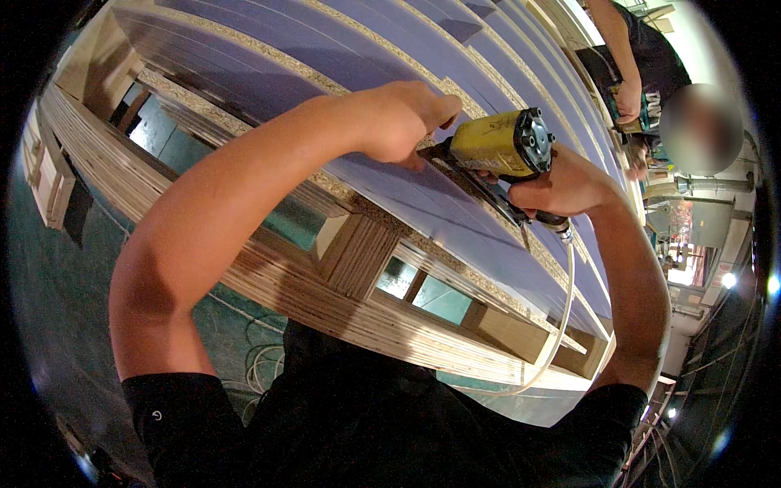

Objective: The person uses a pneumatic nail gun to attach thin wooden strips to a large, curved wooden frame structure. They repeatedly position the strips along the frame's edge and secure them with nails, working in a workshop environment with another person visible in the background.

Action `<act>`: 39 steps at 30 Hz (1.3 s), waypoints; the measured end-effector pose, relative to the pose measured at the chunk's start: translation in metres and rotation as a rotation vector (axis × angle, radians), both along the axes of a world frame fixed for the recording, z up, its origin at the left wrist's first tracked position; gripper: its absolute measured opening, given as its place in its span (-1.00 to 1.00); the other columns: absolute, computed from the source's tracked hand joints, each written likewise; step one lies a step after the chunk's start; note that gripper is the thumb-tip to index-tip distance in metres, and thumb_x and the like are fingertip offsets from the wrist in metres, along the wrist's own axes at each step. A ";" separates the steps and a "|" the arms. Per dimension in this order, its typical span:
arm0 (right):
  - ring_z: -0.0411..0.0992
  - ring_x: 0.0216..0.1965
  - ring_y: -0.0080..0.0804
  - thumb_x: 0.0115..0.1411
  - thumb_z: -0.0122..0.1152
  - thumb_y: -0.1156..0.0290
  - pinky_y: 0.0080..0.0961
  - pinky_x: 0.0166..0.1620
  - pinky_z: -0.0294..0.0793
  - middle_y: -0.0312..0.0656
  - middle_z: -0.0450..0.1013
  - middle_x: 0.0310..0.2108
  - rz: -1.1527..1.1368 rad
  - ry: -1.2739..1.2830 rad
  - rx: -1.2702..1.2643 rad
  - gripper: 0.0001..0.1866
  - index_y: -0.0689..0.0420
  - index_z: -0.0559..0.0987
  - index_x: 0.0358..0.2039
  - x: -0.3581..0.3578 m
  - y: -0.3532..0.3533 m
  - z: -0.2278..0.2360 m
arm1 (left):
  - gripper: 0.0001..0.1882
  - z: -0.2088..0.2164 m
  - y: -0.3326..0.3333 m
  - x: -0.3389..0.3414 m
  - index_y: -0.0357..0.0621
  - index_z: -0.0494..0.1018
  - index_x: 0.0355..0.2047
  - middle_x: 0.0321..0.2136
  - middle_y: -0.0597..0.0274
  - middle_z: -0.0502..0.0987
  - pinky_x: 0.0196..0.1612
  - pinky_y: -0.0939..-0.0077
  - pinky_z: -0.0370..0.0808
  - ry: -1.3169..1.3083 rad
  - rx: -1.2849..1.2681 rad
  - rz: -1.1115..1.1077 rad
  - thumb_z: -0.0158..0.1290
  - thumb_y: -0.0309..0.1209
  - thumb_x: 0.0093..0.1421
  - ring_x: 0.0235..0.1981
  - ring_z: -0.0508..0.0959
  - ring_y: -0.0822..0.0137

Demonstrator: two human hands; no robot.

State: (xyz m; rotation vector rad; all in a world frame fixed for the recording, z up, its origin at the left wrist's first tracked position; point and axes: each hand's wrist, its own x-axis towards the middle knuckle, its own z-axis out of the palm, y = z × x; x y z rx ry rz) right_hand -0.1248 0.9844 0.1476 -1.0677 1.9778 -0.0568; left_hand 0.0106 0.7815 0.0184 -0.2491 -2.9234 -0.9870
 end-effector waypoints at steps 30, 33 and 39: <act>0.52 -0.52 -0.54 0.01 0.36 0.44 -0.46 -0.42 0.53 -0.26 0.57 -0.55 -0.218 -0.028 0.116 -0.69 0.24 0.63 -0.19 -0.038 0.175 0.029 | -0.59 0.015 0.022 -0.010 -0.24 0.48 -0.33 -0.42 0.07 0.55 -0.24 0.25 0.49 -0.039 -0.145 -0.105 0.38 -0.27 -0.10 -0.37 0.55 0.12; 0.52 -0.51 -0.53 0.00 0.34 0.51 -0.45 -0.43 0.55 -0.23 0.58 -0.48 -0.308 -0.072 0.117 -0.59 0.27 0.57 -0.08 -0.059 0.259 0.027 | -0.57 0.036 0.083 -0.037 -0.20 0.49 -0.37 -0.43 0.07 0.54 -0.23 0.24 0.48 -0.119 -0.142 -0.102 0.40 -0.20 -0.12 -0.36 0.54 0.11; 0.54 -0.54 -0.51 0.00 0.34 0.47 -0.47 -0.46 0.55 -0.19 0.59 -0.51 -0.237 0.041 0.065 -0.62 0.24 0.58 -0.11 -0.081 0.360 0.013 | -0.52 0.015 0.243 -0.084 -0.17 0.50 -0.25 -0.31 0.04 0.59 -0.14 0.14 0.53 0.000 -0.218 -0.194 0.40 -0.15 -0.06 -0.22 0.60 0.01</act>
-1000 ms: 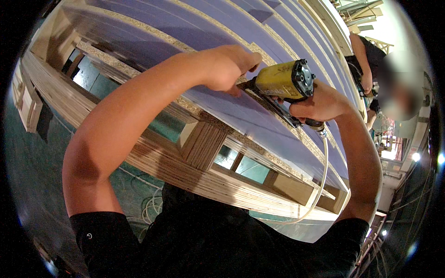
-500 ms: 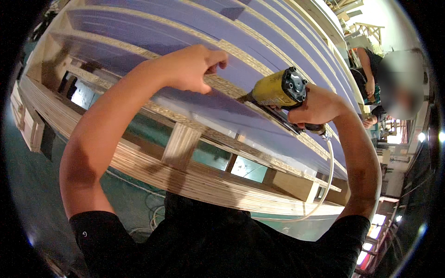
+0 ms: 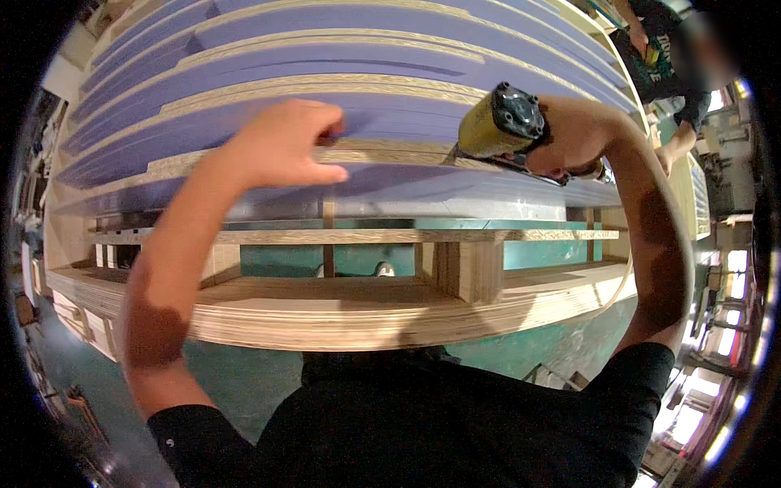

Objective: The person uses a pneumatic nail gun to attach thin wooden strips to a large, curved wooden frame structure. They repeatedly position the strips along the frame's edge and secure them with nails, working in a workshop environment with another person visible in the background.

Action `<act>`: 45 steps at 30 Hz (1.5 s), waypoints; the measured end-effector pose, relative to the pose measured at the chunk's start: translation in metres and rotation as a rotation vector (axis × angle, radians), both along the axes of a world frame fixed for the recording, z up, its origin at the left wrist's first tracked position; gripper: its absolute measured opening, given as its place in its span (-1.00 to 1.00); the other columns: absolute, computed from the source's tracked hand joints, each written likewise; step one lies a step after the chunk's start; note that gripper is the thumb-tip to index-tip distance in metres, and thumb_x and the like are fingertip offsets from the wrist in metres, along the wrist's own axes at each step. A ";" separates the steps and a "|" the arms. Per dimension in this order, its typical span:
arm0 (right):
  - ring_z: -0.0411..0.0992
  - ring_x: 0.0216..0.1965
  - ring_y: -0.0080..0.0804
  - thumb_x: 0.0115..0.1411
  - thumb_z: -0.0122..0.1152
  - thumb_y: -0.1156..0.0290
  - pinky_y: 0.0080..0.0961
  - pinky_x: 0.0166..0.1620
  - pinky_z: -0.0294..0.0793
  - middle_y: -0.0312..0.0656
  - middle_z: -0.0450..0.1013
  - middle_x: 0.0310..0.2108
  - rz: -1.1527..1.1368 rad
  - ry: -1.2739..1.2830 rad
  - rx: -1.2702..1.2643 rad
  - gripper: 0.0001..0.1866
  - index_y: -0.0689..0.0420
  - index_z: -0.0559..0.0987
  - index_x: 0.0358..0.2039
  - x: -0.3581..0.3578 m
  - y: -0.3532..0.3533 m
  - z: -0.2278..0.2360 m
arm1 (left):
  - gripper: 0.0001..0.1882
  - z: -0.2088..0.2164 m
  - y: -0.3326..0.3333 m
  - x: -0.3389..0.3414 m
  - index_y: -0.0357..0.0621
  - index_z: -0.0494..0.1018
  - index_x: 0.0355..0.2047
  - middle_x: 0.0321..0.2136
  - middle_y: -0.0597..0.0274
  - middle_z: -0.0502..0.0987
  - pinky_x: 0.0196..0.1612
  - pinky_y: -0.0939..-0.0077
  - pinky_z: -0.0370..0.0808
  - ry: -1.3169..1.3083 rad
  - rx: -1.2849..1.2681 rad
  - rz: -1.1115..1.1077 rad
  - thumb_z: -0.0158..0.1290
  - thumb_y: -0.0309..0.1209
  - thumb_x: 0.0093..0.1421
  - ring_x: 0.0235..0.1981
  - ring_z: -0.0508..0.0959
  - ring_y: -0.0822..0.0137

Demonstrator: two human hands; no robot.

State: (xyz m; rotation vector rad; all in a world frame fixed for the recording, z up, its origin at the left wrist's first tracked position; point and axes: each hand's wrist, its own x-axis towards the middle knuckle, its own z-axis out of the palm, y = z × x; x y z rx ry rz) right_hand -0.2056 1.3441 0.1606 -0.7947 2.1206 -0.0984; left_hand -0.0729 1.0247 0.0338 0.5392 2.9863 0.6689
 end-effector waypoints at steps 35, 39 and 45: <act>0.51 -0.54 -0.53 0.08 0.30 0.51 -0.48 -0.46 0.52 -0.24 0.56 -0.49 0.069 -0.206 -0.141 -0.71 0.28 0.57 -0.16 -0.020 0.020 -0.018 | -0.68 -0.028 0.093 -0.034 -0.19 0.47 -0.32 -0.41 -0.13 0.59 -0.22 -0.06 0.49 0.068 -0.027 -0.003 0.31 -0.35 -0.03 -0.24 0.61 -0.20; 0.49 -0.56 -0.53 0.06 0.32 0.48 -0.48 -0.47 0.51 -0.26 0.54 -0.50 0.088 -0.194 -0.145 -0.72 0.24 0.56 -0.19 -0.026 0.033 -0.017 | -0.65 -0.030 0.091 -0.032 -0.20 0.48 -0.28 -0.36 -0.15 0.59 -0.20 -0.03 0.49 0.082 -0.024 0.014 0.31 -0.36 -0.05 -0.21 0.60 -0.18; 0.45 -0.59 -0.54 0.05 0.29 0.47 -0.47 -0.50 0.45 -0.30 0.51 -0.55 0.068 -0.193 -0.145 -0.75 0.19 0.54 -0.22 -0.027 0.051 -0.023 | -0.60 -0.029 0.090 -0.034 -0.20 0.50 -0.19 -0.34 -0.13 0.60 -0.23 0.04 0.48 -0.024 0.053 0.034 0.29 -0.42 -0.08 -0.25 0.59 -0.19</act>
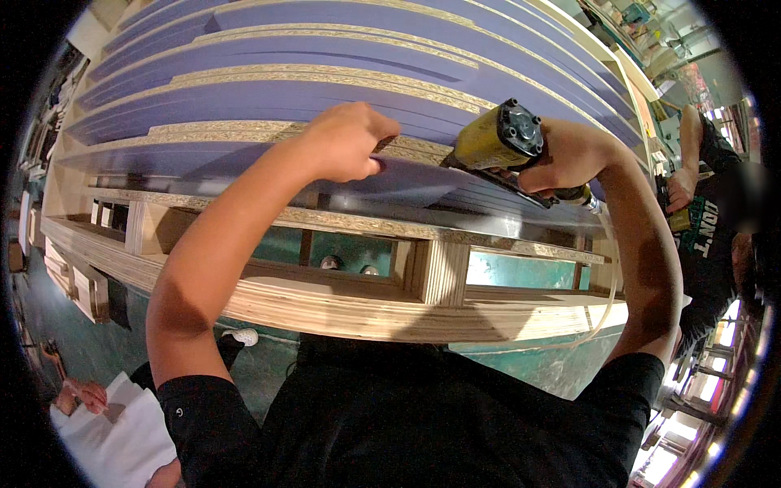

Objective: The person uses a pneumatic nail gun to attach thin wooden strips to a large, curved wooden frame structure. They repeatedly position the strips along the frame's edge and secure them with nails, working in a workshop environment with another person visible in the background.

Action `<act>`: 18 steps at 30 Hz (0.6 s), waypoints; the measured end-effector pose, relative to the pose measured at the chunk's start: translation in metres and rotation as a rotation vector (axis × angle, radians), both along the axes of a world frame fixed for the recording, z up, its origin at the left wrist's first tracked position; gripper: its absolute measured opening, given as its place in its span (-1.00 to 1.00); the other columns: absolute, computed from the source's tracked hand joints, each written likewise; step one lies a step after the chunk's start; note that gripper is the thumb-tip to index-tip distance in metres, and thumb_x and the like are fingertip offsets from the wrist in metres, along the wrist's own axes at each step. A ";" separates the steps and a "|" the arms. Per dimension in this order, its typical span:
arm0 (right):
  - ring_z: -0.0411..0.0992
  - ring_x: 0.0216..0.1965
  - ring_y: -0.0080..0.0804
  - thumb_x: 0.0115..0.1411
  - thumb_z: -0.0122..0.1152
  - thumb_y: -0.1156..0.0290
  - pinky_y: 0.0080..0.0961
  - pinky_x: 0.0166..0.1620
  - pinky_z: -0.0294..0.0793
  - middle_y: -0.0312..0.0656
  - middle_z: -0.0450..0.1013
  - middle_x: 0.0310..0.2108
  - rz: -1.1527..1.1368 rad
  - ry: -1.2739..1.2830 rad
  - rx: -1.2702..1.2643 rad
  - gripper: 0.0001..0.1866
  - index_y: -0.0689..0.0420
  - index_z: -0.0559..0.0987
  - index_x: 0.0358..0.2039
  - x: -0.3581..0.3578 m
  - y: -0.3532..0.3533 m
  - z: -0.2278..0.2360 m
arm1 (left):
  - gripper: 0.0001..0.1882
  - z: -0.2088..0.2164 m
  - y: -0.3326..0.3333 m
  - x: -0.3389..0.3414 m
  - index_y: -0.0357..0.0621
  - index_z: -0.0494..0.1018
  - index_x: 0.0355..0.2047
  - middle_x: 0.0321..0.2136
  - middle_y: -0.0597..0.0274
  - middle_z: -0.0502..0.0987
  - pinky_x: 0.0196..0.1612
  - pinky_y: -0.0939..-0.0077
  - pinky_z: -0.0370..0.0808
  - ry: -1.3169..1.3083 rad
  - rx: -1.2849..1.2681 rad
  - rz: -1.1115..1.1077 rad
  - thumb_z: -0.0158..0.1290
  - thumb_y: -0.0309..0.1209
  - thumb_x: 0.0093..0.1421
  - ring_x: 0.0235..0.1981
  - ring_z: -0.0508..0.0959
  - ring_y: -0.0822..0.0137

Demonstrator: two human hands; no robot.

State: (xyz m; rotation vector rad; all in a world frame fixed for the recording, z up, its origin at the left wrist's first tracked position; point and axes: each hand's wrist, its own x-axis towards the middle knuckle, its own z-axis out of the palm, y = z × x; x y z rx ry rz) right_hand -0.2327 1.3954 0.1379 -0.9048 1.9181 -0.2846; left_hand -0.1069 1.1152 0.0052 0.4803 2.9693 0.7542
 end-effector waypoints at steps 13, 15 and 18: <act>0.44 -0.51 -0.50 0.01 0.26 0.66 -0.44 -0.49 0.45 -0.25 0.47 -0.46 -0.285 0.072 -0.050 -0.55 0.23 0.46 -0.04 0.029 0.031 -0.003 | -0.59 0.009 0.008 0.004 -0.08 0.48 -0.16 -0.36 0.01 0.61 -0.25 -0.02 0.52 -0.011 -0.069 0.038 0.31 -0.28 -0.02 -0.26 0.63 -0.13; 0.42 -0.53 -0.51 0.01 0.25 0.65 -0.44 -0.50 0.44 -0.26 0.46 -0.47 -0.256 0.050 -0.095 -0.54 0.23 0.45 -0.03 0.028 0.025 -0.010 | -0.58 0.010 0.010 0.006 -0.07 0.48 -0.15 -0.36 0.02 0.61 -0.23 -0.04 0.52 0.004 -0.121 0.042 0.32 -0.25 0.00 -0.24 0.63 -0.14; 0.41 -0.54 -0.52 0.01 0.26 0.60 -0.47 -0.49 0.44 -0.26 0.49 -0.47 -0.269 0.083 -0.142 -0.57 0.25 0.50 -0.04 0.042 0.018 0.002 | -0.58 0.006 0.009 0.000 -0.07 0.47 -0.16 -0.36 0.02 0.61 -0.21 -0.06 0.52 0.030 -0.079 -0.002 0.33 -0.23 0.02 -0.22 0.62 -0.15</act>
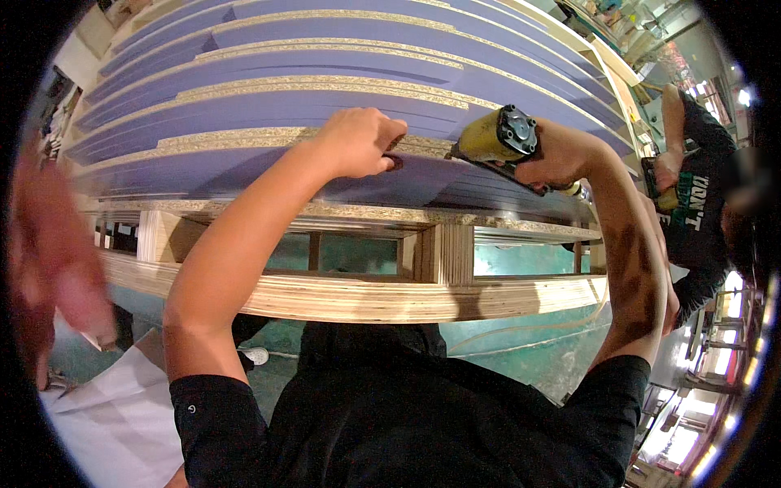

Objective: The person uses a pneumatic nail gun to attach thin wooden strips to a large, curved wooden frame structure. They repeatedly position the strips along the frame's edge and secure them with nails, working in a workshop environment with another person visible in the background.

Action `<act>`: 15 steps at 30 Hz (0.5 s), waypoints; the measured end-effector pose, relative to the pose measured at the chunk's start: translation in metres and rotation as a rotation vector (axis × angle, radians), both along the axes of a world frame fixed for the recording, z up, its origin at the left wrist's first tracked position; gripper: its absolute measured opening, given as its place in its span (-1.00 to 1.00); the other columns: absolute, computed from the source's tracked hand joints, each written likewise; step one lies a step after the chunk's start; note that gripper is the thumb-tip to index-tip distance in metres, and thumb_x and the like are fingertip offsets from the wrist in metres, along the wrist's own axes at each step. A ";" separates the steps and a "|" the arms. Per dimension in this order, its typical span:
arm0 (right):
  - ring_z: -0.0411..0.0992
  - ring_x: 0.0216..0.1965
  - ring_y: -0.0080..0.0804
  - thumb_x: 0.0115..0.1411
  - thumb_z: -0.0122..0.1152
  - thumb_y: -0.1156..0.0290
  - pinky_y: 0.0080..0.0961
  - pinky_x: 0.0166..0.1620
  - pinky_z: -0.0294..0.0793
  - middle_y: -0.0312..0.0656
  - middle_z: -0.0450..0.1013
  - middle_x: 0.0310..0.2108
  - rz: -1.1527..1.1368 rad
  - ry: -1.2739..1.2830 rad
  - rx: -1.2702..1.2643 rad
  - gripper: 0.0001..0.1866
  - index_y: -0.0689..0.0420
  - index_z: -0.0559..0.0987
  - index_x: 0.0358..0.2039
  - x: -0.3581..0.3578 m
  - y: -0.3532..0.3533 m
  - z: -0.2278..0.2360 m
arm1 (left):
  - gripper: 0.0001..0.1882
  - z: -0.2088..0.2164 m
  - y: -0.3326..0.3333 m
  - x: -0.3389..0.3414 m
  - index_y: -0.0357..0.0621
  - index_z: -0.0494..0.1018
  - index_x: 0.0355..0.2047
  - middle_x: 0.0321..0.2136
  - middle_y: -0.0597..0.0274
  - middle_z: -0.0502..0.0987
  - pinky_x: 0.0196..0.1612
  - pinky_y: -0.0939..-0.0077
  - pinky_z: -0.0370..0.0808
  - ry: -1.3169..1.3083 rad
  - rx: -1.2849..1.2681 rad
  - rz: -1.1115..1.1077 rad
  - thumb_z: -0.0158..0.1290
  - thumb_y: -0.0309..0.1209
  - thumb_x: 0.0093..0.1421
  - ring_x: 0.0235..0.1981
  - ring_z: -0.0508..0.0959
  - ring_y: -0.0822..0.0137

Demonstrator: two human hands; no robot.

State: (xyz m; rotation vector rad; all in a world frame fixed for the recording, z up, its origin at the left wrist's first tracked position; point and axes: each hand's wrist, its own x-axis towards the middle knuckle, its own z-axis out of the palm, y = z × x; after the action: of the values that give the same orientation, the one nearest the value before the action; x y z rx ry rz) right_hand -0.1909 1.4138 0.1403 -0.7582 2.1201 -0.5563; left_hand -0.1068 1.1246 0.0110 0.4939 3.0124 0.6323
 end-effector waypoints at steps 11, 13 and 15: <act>0.46 -0.52 -0.55 0.00 0.31 0.53 -0.48 -0.45 0.47 -0.29 0.54 -0.49 0.128 0.037 0.190 -0.67 0.27 0.58 -0.16 -0.027 0.001 -0.005 | -0.60 0.008 0.008 0.008 -0.08 0.46 -0.17 -0.25 0.03 0.62 -0.17 -0.01 0.53 -0.020 -0.078 0.041 0.30 -0.24 0.03 -0.18 0.62 -0.14; 0.46 -0.52 -0.55 0.01 0.31 0.53 -0.48 -0.44 0.48 -0.29 0.54 -0.50 0.135 -0.024 0.123 -0.67 0.27 0.58 -0.16 -0.033 -0.006 -0.011 | -0.59 0.005 -0.001 0.006 -0.06 0.49 -0.15 -0.26 0.07 0.64 -0.16 -0.01 0.56 -0.022 -0.056 0.033 0.29 -0.13 0.09 -0.17 0.64 -0.09; 0.46 -0.51 -0.56 0.01 0.31 0.52 -0.47 -0.44 0.49 -0.29 0.53 -0.50 0.139 -0.036 0.128 -0.66 0.26 0.57 -0.14 -0.031 -0.008 -0.011 | -0.58 0.002 -0.004 0.007 -0.05 0.50 -0.15 -0.28 0.08 0.65 -0.15 -0.01 0.57 -0.034 -0.049 0.027 0.29 -0.07 0.12 -0.17 0.65 -0.06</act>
State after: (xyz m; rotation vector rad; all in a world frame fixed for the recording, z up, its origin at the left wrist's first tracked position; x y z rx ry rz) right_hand -0.2221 1.4063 0.1292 -0.8093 2.0297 -0.3532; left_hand -0.0994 1.1204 0.0131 0.4359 2.9993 0.5603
